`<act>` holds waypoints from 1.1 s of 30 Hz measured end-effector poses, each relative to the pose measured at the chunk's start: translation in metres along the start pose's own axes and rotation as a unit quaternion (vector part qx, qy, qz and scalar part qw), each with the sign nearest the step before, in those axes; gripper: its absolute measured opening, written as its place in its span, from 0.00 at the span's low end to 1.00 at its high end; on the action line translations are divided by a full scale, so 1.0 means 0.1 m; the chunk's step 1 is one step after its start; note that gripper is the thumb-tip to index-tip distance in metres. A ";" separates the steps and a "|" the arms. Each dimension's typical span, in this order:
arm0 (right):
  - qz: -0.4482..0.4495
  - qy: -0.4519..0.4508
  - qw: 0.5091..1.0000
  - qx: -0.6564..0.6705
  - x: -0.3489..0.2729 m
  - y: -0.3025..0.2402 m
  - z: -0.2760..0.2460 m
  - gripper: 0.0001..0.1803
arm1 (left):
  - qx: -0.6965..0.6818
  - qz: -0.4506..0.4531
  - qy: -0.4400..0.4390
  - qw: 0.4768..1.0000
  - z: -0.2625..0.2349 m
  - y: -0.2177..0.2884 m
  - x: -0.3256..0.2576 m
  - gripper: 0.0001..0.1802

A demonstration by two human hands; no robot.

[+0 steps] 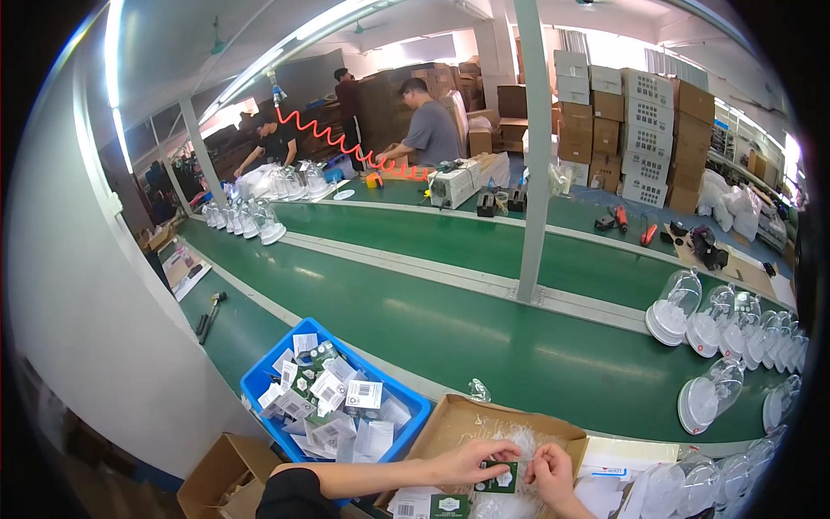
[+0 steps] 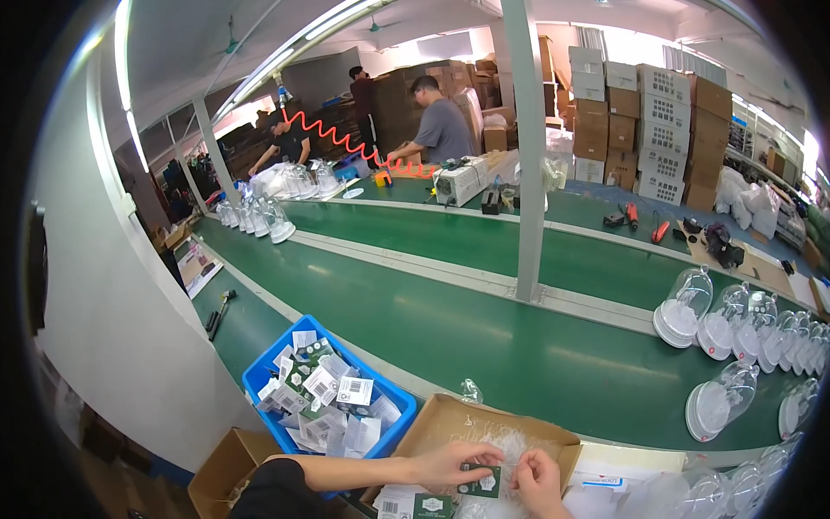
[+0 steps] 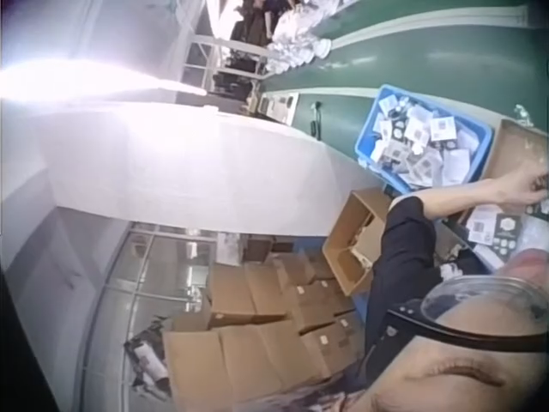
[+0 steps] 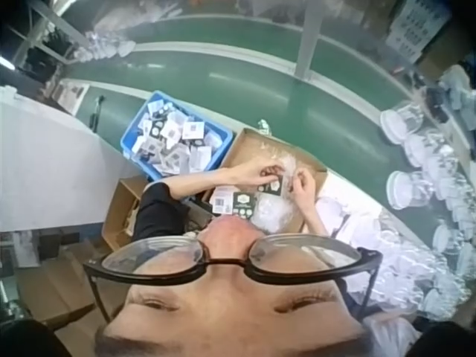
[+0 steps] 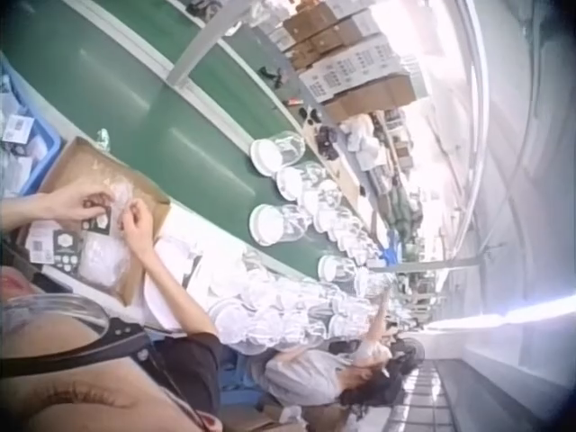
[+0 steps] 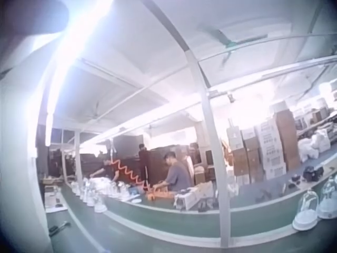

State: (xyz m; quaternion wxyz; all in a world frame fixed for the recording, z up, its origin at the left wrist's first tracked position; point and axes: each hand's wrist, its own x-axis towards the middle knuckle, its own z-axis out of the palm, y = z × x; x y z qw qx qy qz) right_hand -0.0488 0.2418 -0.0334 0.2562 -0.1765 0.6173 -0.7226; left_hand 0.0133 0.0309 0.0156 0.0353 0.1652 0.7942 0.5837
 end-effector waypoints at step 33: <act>0.023 0.000 1.000 0.008 0.01 -0.17 0.10 0.03 | 0.004 0.009 0.010 1.000 -0.03 0.02 -0.01 0.18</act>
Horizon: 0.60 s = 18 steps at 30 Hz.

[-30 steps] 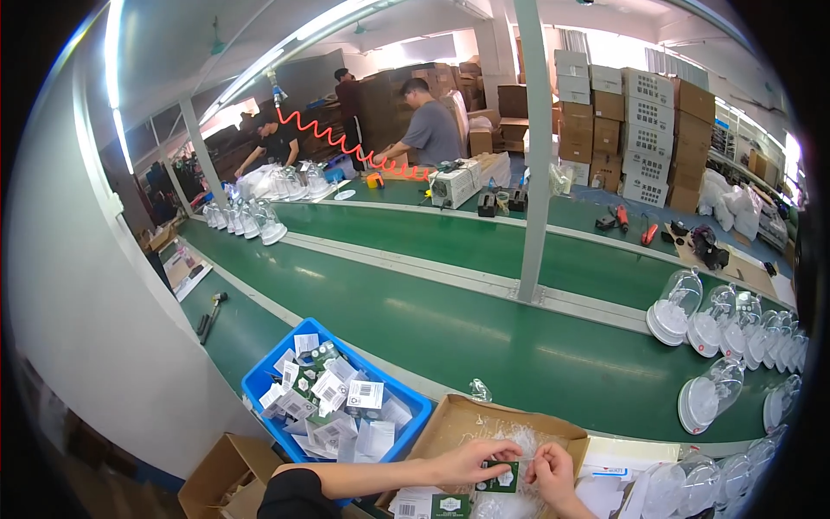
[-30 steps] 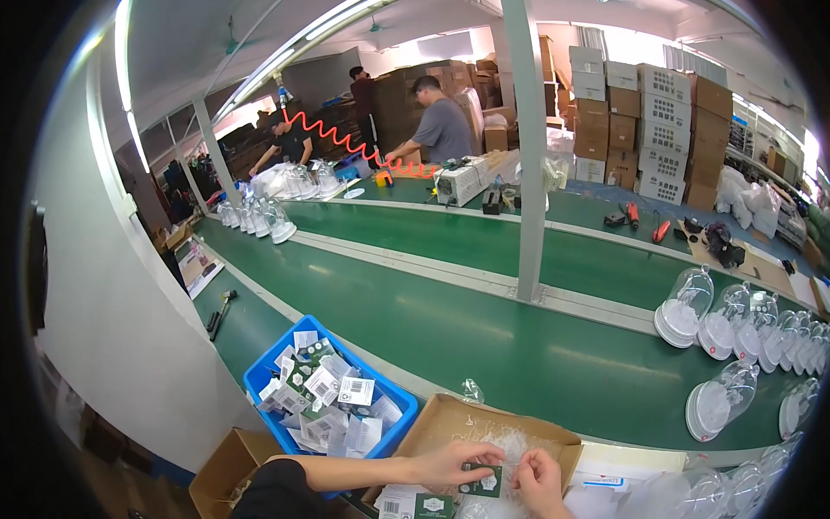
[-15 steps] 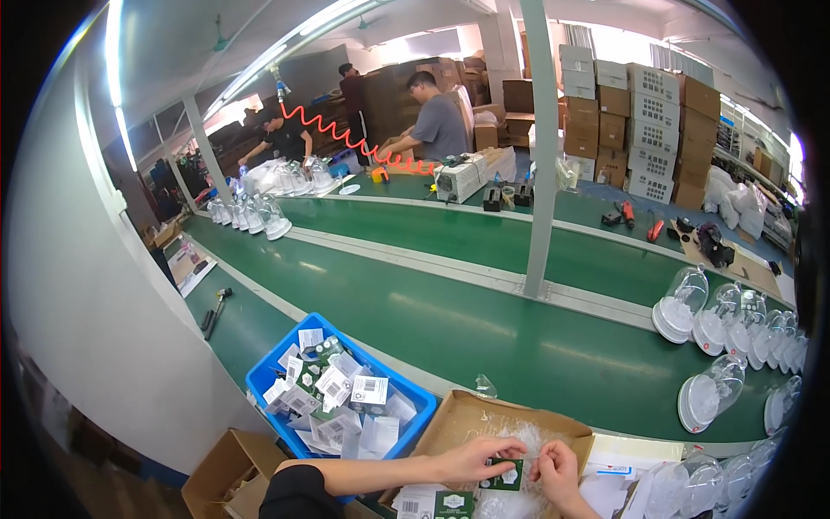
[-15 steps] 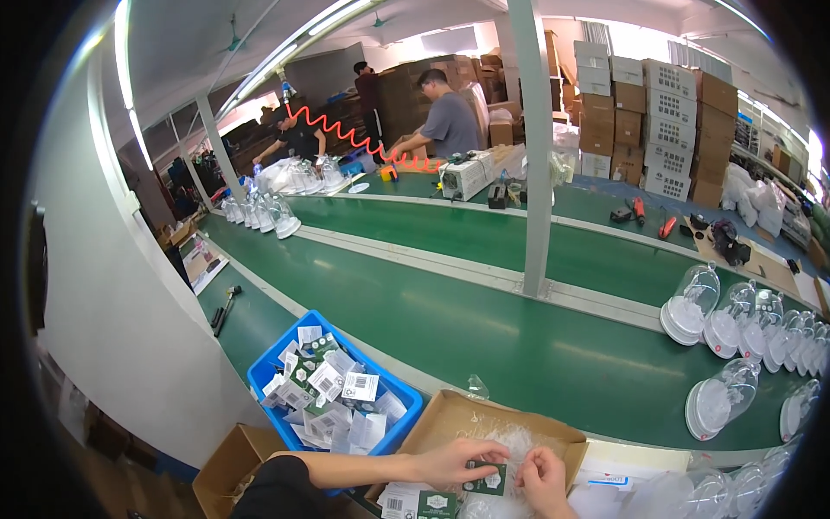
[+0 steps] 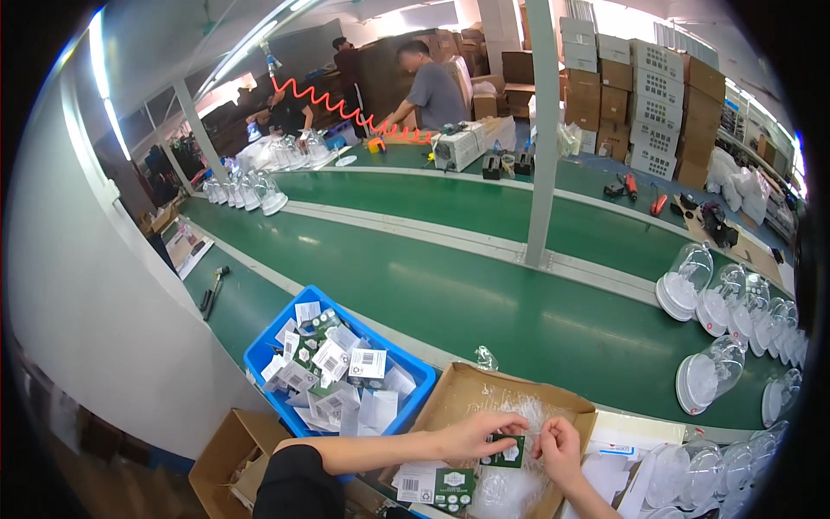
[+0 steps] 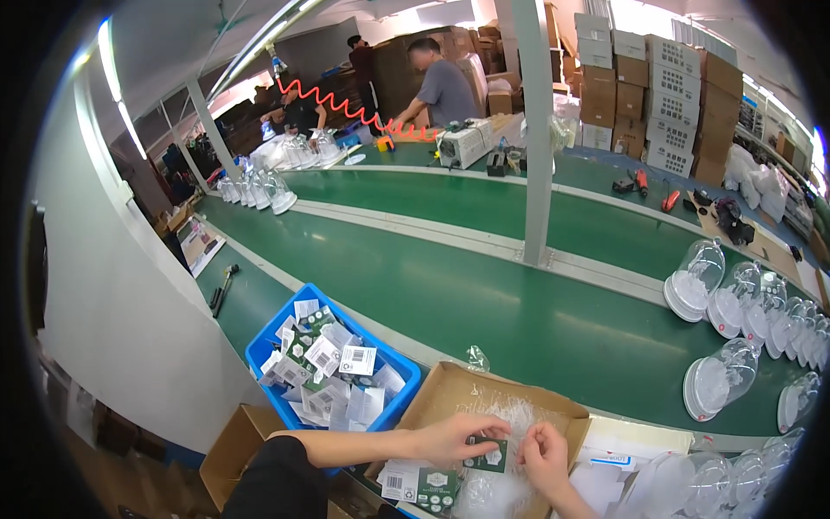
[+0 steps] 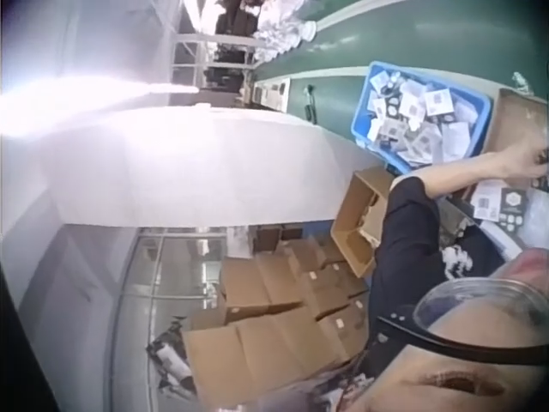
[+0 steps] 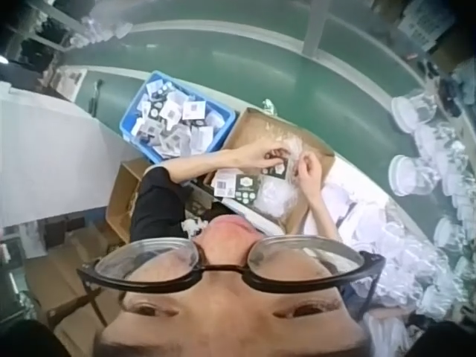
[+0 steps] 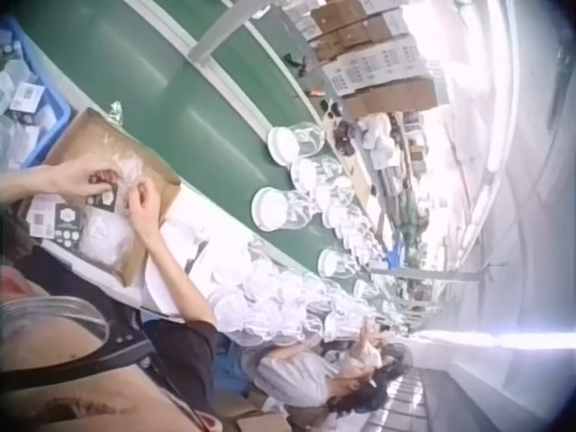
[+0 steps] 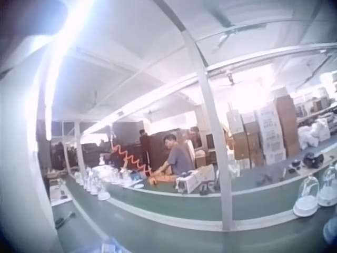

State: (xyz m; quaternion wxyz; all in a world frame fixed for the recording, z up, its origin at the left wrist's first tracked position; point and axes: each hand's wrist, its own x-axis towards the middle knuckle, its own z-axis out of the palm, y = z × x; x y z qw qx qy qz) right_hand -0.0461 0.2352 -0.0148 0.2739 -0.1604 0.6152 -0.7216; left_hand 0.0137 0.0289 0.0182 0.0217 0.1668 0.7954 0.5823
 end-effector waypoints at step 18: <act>0.000 0.002 1.000 0.010 -0.02 0.03 -0.04 0.03 | 0.018 -0.001 -0.016 1.000 0.02 0.03 0.02 0.17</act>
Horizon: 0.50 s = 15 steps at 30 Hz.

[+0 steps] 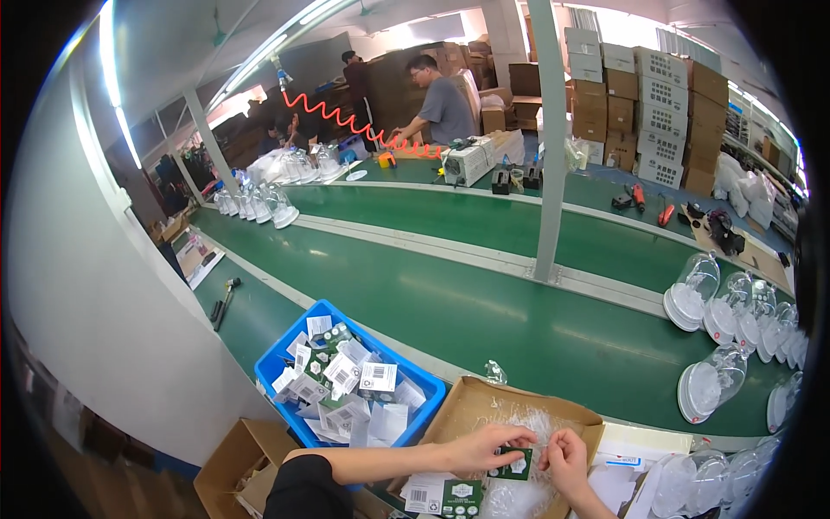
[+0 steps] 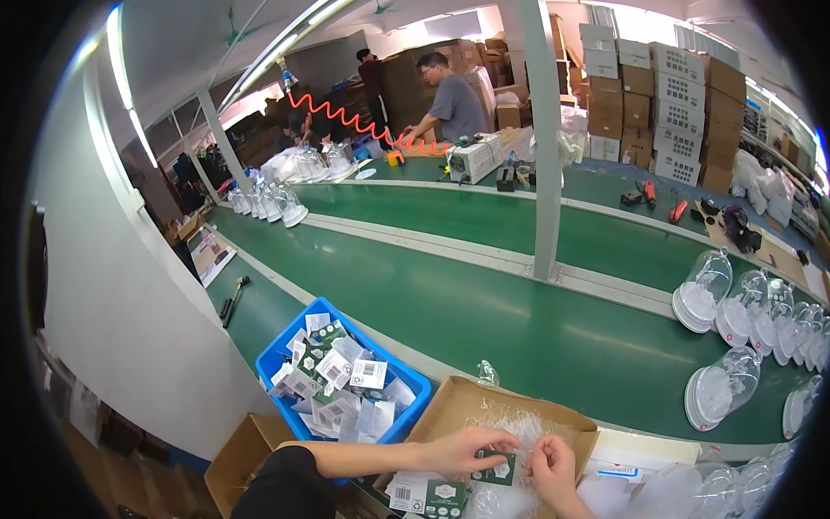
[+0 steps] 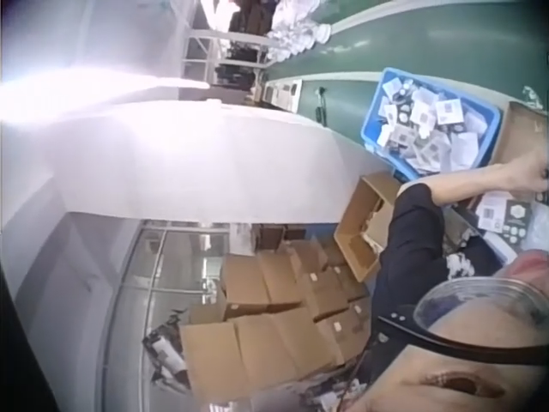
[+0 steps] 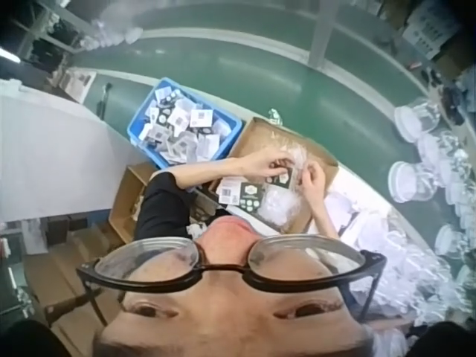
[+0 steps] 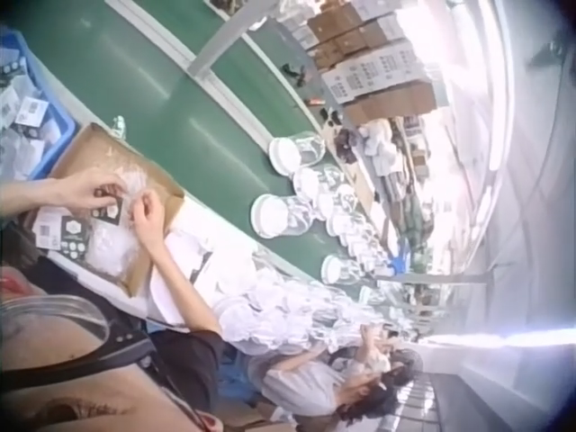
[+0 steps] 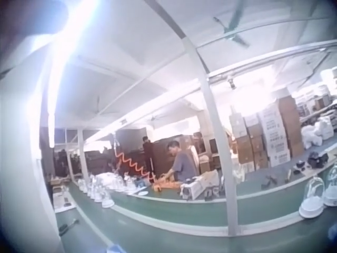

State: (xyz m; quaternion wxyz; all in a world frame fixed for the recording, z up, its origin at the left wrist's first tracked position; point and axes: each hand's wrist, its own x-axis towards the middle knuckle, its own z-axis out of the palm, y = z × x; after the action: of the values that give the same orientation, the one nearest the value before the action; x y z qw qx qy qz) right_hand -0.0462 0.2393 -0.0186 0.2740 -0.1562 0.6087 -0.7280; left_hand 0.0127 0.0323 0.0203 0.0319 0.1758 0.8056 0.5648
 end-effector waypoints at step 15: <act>-0.005 0.003 1.000 -0.013 0.02 0.00 0.01 0.03 | 0.005 0.008 0.001 1.000 -0.01 -0.05 0.01 0.17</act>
State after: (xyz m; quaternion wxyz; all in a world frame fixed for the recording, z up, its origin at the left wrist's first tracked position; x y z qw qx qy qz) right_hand -0.0470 0.2379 -0.0191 0.2669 -0.1608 0.6180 -0.7218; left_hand 0.0109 0.0304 0.0165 0.0261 0.1818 0.8073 0.5608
